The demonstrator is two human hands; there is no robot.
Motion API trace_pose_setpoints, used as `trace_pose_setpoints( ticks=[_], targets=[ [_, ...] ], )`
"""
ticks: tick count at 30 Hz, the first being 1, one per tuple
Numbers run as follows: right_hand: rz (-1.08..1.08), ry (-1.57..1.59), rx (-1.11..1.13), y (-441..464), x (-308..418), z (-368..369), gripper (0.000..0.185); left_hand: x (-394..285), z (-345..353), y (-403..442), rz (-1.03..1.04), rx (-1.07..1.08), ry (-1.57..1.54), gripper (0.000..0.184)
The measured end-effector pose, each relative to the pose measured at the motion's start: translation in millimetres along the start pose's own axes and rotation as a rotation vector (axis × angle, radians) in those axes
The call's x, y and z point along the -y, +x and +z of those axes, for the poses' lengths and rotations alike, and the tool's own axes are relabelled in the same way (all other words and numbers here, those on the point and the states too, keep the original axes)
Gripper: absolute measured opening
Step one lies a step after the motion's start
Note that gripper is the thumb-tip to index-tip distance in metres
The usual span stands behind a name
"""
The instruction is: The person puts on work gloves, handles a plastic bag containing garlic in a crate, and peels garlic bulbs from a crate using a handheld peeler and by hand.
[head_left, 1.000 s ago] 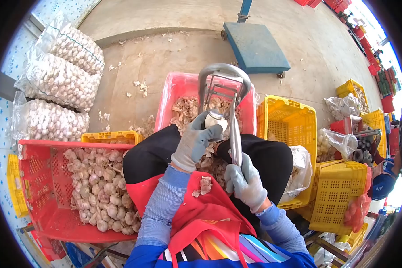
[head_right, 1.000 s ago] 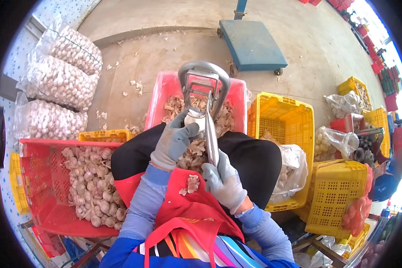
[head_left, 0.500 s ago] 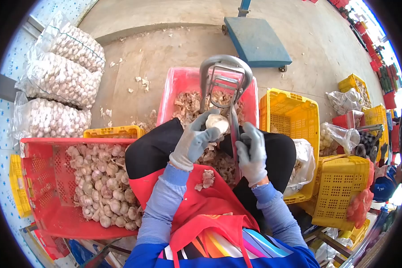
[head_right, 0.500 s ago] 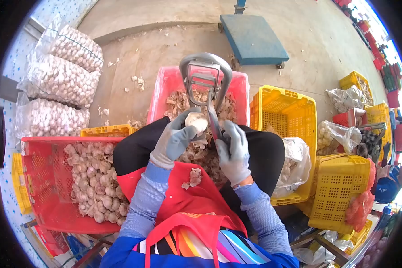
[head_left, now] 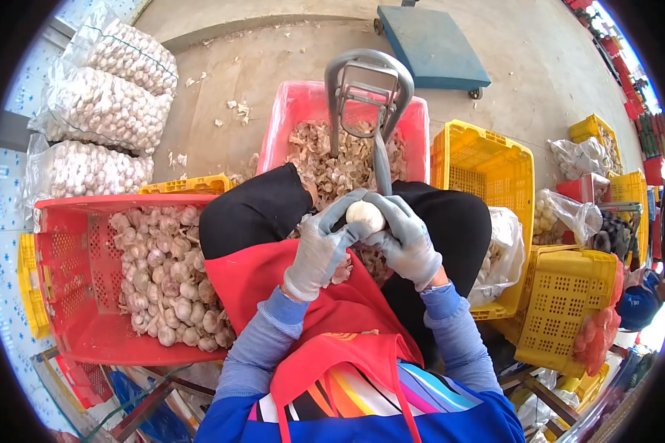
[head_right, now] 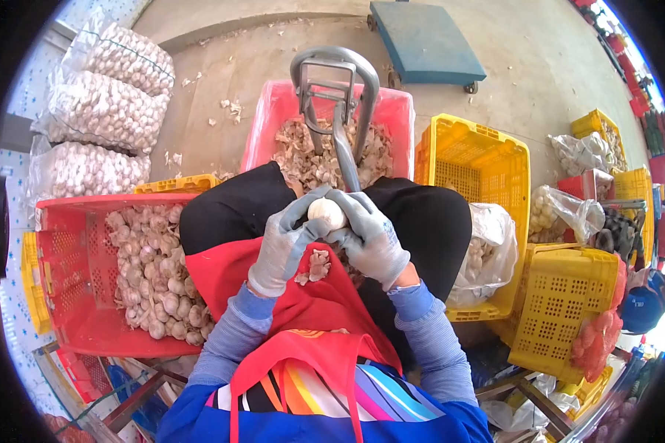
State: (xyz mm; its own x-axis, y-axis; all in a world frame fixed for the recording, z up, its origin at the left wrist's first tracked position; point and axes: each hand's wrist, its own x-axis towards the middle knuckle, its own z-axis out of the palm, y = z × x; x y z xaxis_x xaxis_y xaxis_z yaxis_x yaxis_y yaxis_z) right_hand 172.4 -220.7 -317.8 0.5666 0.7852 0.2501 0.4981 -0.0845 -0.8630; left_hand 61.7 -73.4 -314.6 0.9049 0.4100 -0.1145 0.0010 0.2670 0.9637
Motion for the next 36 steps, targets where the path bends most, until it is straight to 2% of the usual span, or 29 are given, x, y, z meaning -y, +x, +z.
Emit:
trace_pose_setpoints(
  ticks=[3, 7, 8, 9, 10, 12, 13, 16, 17, 18, 20, 21, 22, 23, 25, 26, 28, 30, 31, 34, 35, 36],
  targets=[
    [0.028, -0.083, -0.094, -3.0, 7.2, 9.3, 0.056, 11.1, -0.4, -1.3, 0.058, -0.031, 0.095, 0.048],
    [0.024, -0.143, -0.272, -9.6, 6.4, 29.3, 0.056, 12.4, 6.0, -5.0, 0.062, -0.168, 0.027, 0.042],
    [0.034, -0.139, -0.296, -10.3, 6.3, 31.4, 0.056, 12.9, 5.3, -5.2, 0.122, -0.197, 0.169, 0.038],
    [0.029, -0.097, -0.258, -11.1, 4.8, 29.2, 0.056, 13.9, 4.7, -5.7, 0.182, -0.224, 0.31, 0.036],
    [0.073, 0.091, -0.29, -13.2, 1.7, 35.0, 0.056, 14.8, 5.0, -6.0, 0.243, -0.247, 0.451, 0.033],
    [0.158, 0.46, -0.351, -18.5, -4.9, 48.2, 0.057, 18.8, 13.8, -10.3, 0.284, -0.338, 0.455, 0.023],
    [0.156, 0.514, -0.314, -21.8, -5.6, 47.9, 0.054, 20.7, 17.7, -13.8, 0.305, -0.384, 0.454, 0.018],
    [0.17, 0.499, -0.303, -20.7, -18.7, 41.4, 0.051, 7.7, 25.6, -31.1, 0.234, -0.278, 0.205, 0.006],
    [0.331, 0.762, -0.239, -24.0, -18.1, 34.7, 0.051, 14.2, 16.8, -36.6, 0.273, -0.021, 0.207, 0.008],
    [0.333, 0.791, -0.226, -24.0, -26.4, 32.7, 0.052, 5.3, 12.2, -36.1, 0.22, 0.23, 0.28, 0.008],
    [0.276, 0.858, -0.179, -23.8, -37.9, 28.3, 0.056, 27.9, -13.7, -33.7, 0.214, 0.211, 0.288, 0.02],
    [0.291, 0.923, -0.09, -20.2, -24.9, 20.0, 0.061, 33.0, -24.3, -26.3, 0.258, 0.067, 0.232, 0.035],
    [0.286, 0.92, -0.058, -21.0, -27.8, 21.8, 0.061, 40.2, -39.1, -27.8, 0.033, -0.071, 0.215, 0.034],
    [0.282, 0.917, -0.021, -22.1, -32.4, 25.7, 0.061, 22.4, -25.1, -23.7, 0.107, -0.138, 0.175, 0.036],
    [0.314, 0.859, 0.121, -19.5, -30.9, 30.2, 0.06, 7.2, -15.4, -16.8, 0.129, -0.057, 0.151, 0.046],
    [0.22, 0.698, 0.045, -20.0, -28.3, 41.7, 0.051, 8.6, -18.7, -16.3, 0.075, 0.1, 0.169, 0.051],
    [0.318, 0.587, 0.088, -21.9, -30.1, 38.1, 0.042, 8.5, -15.7, -17.2, 0.005, 0.018, 0.09, 0.05],
    [0.48, 0.598, -0.033, -24.5, -23.4, 45.1, 0.035, 5.9, -15.0, -14.7, -0.035, -0.007, 0.032, 0.051],
    [0.566, 0.601, -0.095, -27.3, -21.2, 47.2, 0.031, 8.9, -14.2, -14.9, -0.004, -0.03, 0.063, 0.053],
    [0.637, 0.878, -0.256, -23.4, -29.0, 48.8, 0.025, 17.3, -14.5, -13.2, 0.108, -0.075, 0.179, 0.056],
    [0.508, 0.888, -0.264, -24.0, -38.4, 51.7, 0.021, 17.9, -15.3, -11.7, 0.157, -0.074, 0.229, 0.058],
    [0.49, 0.838, -0.265, -15.1, -25.2, 51.2, 0.019, 17.9, -15.9, -10.9, 0.206, -0.072, 0.28, 0.06]
  ],
)
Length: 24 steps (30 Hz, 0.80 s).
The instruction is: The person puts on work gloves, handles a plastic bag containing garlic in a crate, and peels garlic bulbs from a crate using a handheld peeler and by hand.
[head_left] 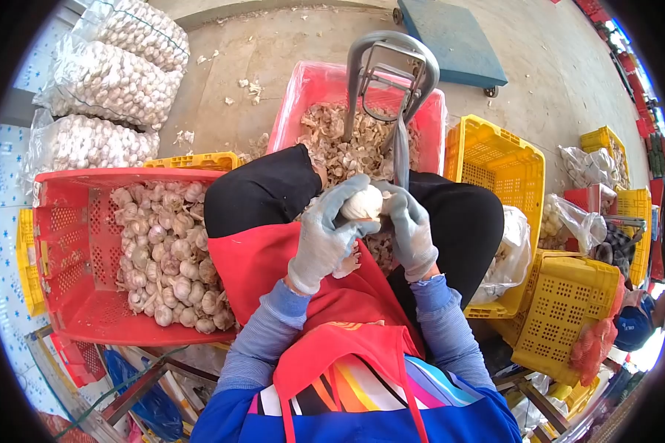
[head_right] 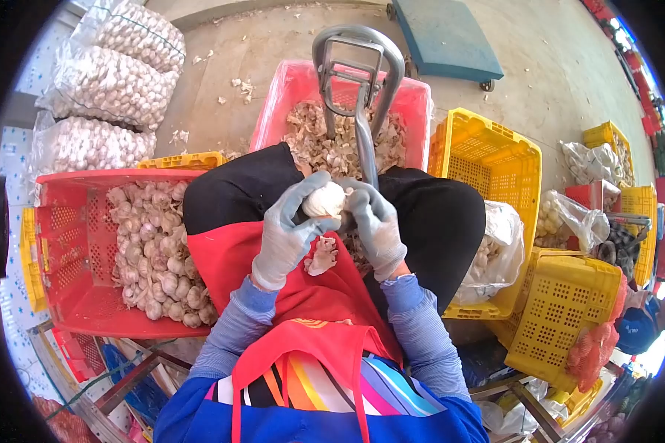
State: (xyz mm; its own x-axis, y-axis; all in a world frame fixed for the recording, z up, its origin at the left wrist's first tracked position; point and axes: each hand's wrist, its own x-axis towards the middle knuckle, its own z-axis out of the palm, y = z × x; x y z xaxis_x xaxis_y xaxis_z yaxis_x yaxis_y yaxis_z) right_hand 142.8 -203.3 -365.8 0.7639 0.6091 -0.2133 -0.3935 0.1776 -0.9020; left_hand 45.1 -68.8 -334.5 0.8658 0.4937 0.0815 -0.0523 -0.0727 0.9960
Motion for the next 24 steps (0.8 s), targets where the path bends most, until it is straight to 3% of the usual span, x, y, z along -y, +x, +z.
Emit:
trace_pose_setpoints(
  ticks=[3, 7, 8, 10, 11, 12, 14, 16, 17, 18, 19, 21, 23, 24],
  targets=[
    [0.001, -0.163, 0.069, -1.8, 15.6, 14.4, 0.018, -9.4, -3.2, -2.3, 0.179, 0.049, 0.422, 0.061],
    [-0.106, -0.522, 0.108, -1.0, 1.2, -7.1, 0.027, -10.2, -5.5, -9.7, 0.077, 0.15, 0.254, 0.064],
    [-0.104, -0.444, 0.114, -1.5, -2.8, -7.6, 0.028, -10.1, -8.0, -10.5, 0.088, 0.173, 0.263, 0.064],
    [-0.105, -0.296, 0.129, -2.5, -6.4, -5.6, 0.032, -7.8, -6.8, -12.3, 0.051, 0.193, 0.126, 0.065],
    [-0.104, -0.235, 0.035, -5.6, -0.4, 1.5, 0.037, -5.9, -5.2, -14.5, 0.001, 0.19, -0.016, 0.066],
    [0.073, -0.077, 0.004, -2.7, -14.4, -0.7, 0.041, -5.6, -4.3, -16.2, -0.048, 0.187, -0.156, 0.067],
    [-0.001, -0.156, 0.072, -7.6, -23.9, -5.5, 0.039, -5.0, -6.8, -17.8, -0.213, 0.2, -0.477, 0.068],
    [0.304, -0.386, 0.176, -11.2, -10.2, -6.5, 0.037, 10.1, -23.4, -18.5, -0.389, 0.187, -0.877, 0.071],
    [0.398, -0.716, 0.358, -13.5, -13.3, -10.0, 0.031, 36.8, -29.0, -20.4, -0.335, 0.204, -0.989, 0.071],
    [0.078, -1.385, 0.518, -18.4, -8.7, -3.7, 0.027, 34.3, -24.9, -17.6, -0.425, 0.052, -1.176, 0.07],
    [-0.128, -1.475, 0.451, -26.8, -13.8, -8.1, 0.027, 31.6, -29.1, -15.2, -0.43, 0.061, -1.195, 0.069],
    [-0.36, -1.364, 0.287, -28.6, -2.5, -7.0, 0.032, 31.0, -36.6, -12.5, -0.425, 0.097, -1.205, 0.066],
    [-0.447, -0.946, 0.157, -19.3, 4.5, -13.6, 0.046, 35.3, -40.5, -15.8, -0.421, 0.154, -1.184, 0.062],
    [-0.323, -0.756, 0.209, -16.4, 17.4, -15.1, 0.056, 35.9, -40.4, -18.3, -0.439, 0.134, -1.114, 0.06]
  ],
)
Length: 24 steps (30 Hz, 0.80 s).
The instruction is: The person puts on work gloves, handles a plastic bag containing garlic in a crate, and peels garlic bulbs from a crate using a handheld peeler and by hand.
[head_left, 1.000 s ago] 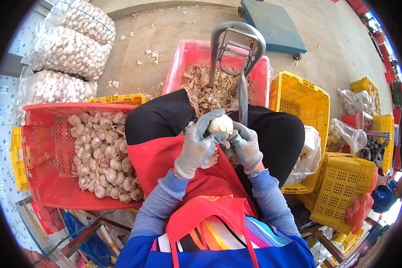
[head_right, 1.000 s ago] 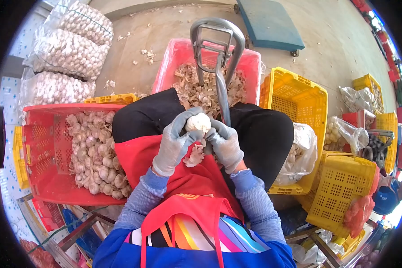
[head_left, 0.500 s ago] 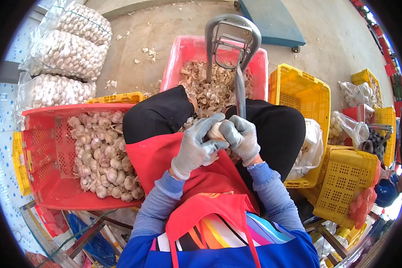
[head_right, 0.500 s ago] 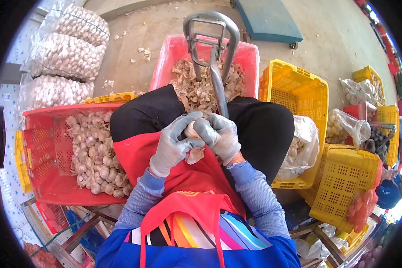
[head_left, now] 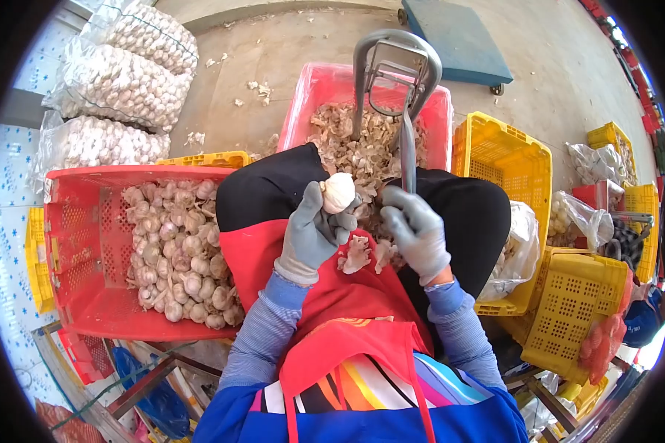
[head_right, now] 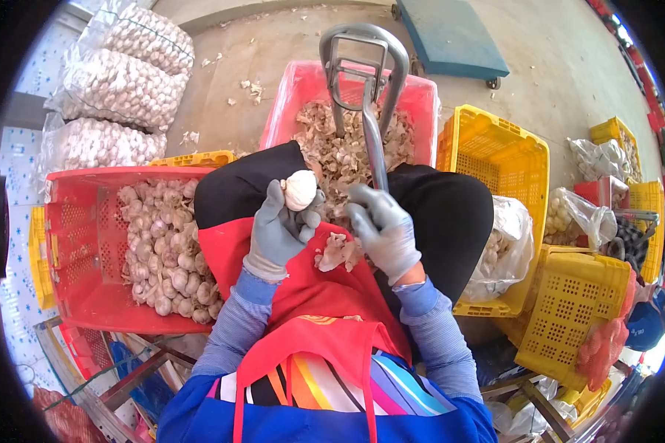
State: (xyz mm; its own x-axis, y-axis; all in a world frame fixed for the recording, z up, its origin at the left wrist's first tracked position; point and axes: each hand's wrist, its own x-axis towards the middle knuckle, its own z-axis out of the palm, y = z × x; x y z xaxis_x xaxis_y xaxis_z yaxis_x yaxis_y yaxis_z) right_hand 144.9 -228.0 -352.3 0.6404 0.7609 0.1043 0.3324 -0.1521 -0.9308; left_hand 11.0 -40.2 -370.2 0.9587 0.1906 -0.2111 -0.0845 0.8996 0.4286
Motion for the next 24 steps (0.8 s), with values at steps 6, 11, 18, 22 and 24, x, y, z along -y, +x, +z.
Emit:
trace_pose_setpoints(
  ticks=[6, 11, 18, 22, 24],
  targets=[
    [-0.11, -0.013, 0.0, 4.8, 25.6, 4.2, 0.075, 9.9, 50.2, -9.4, -0.245, -0.13, 0.647, 0.065],
    [-0.182, 0.098, -0.663, -49.7, 36.7, -56.2, 0.065, -15.8, 73.5, -28.7, 0.125, -0.226, 0.77, 0.067],
    [0.529, -0.493, -1.093, -157.0, -160.6, -162.9, 0.051, -126.7, -2.6, -86.9, 0.545, -0.339, 0.771, 0.063],
    [0.936, -1.084, -0.404, -212.5, -276.2, -170.6, 0.047, -145.2, 1.1, -114.5, 0.551, -0.719, 0.939, 0.054],
    [0.982, -0.916, -0.343, -198.5, -244.6, -206.1, 0.044, -162.7, -2.1, -129.7, 0.528, -0.755, 1.014, 0.053]
  ],
)
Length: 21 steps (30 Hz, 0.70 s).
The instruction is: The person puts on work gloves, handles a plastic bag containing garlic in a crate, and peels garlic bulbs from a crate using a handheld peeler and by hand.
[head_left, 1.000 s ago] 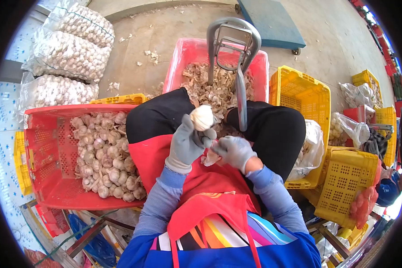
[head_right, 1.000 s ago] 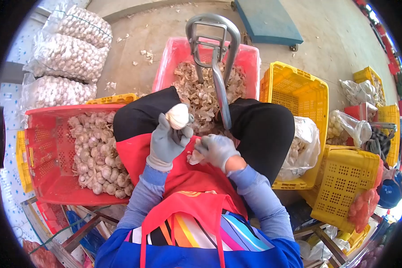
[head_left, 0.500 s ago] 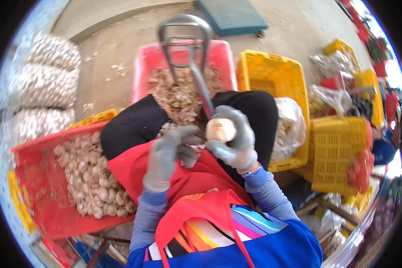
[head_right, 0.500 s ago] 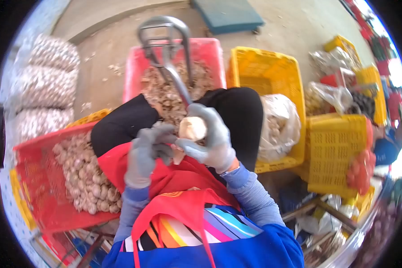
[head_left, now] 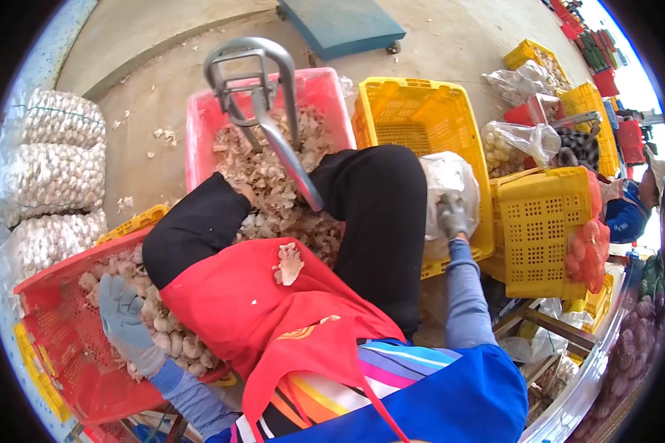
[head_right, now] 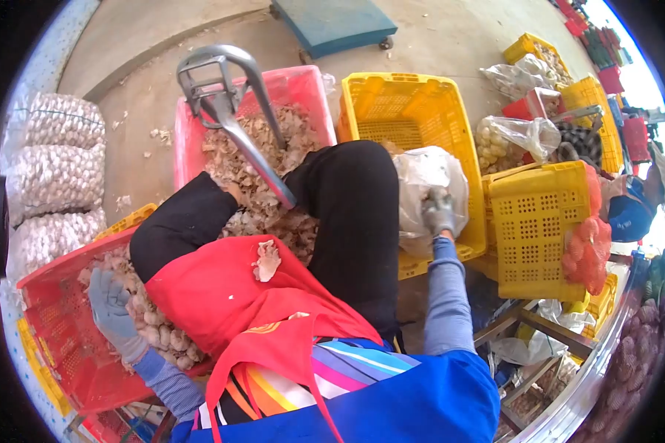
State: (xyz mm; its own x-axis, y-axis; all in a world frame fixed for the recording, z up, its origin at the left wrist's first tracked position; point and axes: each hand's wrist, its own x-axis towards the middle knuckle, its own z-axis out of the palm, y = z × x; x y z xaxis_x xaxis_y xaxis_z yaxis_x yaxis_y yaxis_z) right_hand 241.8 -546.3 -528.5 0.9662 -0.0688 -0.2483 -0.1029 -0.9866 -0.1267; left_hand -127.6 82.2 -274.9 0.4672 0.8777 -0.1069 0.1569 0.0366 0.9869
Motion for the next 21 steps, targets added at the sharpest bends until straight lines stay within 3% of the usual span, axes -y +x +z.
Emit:
trace_pose_setpoints(
  ticks=[1, 2, 3, 4, 5, 6, 7, 8, 10, 12, 13, 14, 16, 18, 21],
  targets=[
    [0.181, 0.316, -0.14, -3.4, -1.2, -13.0, 0.041, 0.2, -13.9, 1.3, -0.021, -0.051, -0.016, 0.052],
    [0.185, 0.239, -0.215, 4.0, -15.4, -18.1, 0.04, 2.4, -31.2, -4.3, -0.037, -0.127, -0.037, 0.051],
    [0.116, 0.236, -0.338, -1.4, -12.3, -33.4, 0.032, 7.1, -44.5, -3.5, -0.006, -0.105, -0.02, 0.051],
    [-0.209, 0.044, -0.445, 6.4, -40.5, -28.1, 0.028, 34.4, -86.1, 5.7, 0.024, -0.068, -0.097, 0.049],
    [-0.1, 0.9, -0.419, -7.0, -21.7, -42.1, 0.035, 16.9, -62.4, -0.6, -0.048, -0.314, 0.063, 0.048],
    [-0.043, 1.031, -0.397, -37.8, 22.4, -75.7, 0.038, 35.5, -84.9, 3.3, 0.031, -0.368, 0.041, 0.044],
    [0.038, 1.193, -0.371, -38.5, 22.4, -76.6, 0.046, 51.0, -106.6, 5.2, 0.108, -0.353, 0.294, 0.039],
    [0.106, 1.275, -0.431, -61.1, 67.2, -101.5, 0.051, 65.8, -131.9, 11.0, 0.347, -0.32, 0.83, 0.034],
    [-0.098, 1.173, -0.354, -65.7, 71.5, -116.8, 0.052, 71.4, -149.3, 14.1, 0.26, -0.335, 1.014, 0.028],
    [-0.461, 1.612, -0.073, -90.0, 128.9, -145.7, 0.054, 93.9, -143.0, 20.1, 0.142, -0.377, 0.635, 0.026],
    [-0.443, 1.776, -0.043, -96.6, 145.5, -151.4, 0.056, 102.5, -141.5, 23.8, 0.146, -0.353, 0.629, 0.028],
    [-0.461, 1.792, -0.044, -116.7, 178.8, -165.0, 0.06, 111.5, -140.2, 28.0, 0.15, -0.328, 0.623, 0.031],
    [-0.783, 1.585, 0.238, -146.5, 220.9, -178.5, 0.065, 113.0, -119.5, 38.7, -0.086, -0.324, 0.575, 0.039],
    [-0.865, 1.393, 0.311, -161.7, 255.6, -169.4, 0.067, 110.9, -101.7, 56.0, -0.057, -0.299, 0.893, 0.055],
    [-0.822, 1.363, 0.652, -179.4, 295.0, -143.7, 0.065, 109.0, -77.7, 84.8, -0.096, -0.269, 1.231, 0.078]
  ],
)
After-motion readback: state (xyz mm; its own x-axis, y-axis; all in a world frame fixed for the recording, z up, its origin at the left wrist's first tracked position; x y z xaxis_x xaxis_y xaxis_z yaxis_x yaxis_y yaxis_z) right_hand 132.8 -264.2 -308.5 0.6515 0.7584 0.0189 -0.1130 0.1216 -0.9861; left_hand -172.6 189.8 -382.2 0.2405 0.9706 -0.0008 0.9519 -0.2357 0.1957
